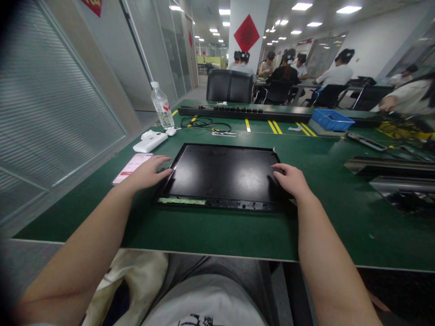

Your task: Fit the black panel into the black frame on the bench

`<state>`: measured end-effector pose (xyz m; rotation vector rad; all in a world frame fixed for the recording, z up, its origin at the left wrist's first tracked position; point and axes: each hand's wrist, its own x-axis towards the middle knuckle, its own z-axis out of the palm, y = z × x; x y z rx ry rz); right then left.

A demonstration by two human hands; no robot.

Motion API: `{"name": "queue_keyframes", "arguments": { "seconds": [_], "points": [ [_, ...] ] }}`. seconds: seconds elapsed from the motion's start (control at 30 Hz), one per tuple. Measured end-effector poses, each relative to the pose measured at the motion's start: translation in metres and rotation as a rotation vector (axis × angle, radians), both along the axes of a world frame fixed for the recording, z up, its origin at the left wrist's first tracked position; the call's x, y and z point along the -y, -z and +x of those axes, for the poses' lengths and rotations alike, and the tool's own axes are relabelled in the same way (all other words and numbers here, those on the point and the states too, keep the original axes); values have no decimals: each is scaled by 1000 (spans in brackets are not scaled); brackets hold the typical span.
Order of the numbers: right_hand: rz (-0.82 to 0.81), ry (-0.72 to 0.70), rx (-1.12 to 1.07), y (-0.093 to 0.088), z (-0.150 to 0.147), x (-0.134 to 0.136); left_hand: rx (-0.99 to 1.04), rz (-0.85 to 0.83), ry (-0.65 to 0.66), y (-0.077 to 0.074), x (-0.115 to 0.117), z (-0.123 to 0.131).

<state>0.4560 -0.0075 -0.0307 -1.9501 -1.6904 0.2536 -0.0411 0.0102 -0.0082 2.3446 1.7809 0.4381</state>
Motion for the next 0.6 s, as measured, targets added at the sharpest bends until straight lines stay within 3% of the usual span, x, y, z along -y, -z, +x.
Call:
{"name": "queue_keyframes", "arguments": {
  "seconds": [0.17, 0.33, 0.47, 0.6],
  "points": [
    [-39, 150, 33, 7, 12, -8, -155, -90, -73, 8, -6, 3],
    [-47, 110, 17, 14, 16, -11, -62, -64, -83, 9, -6, 13],
    [-50, 116, 41, 11, 13, -8, 141, -56, -161, 5, -2, 19],
    [-78, 128, 55, 6, 12, -6, 603, -166, -386, -3, 5, 27]
  ]
}}
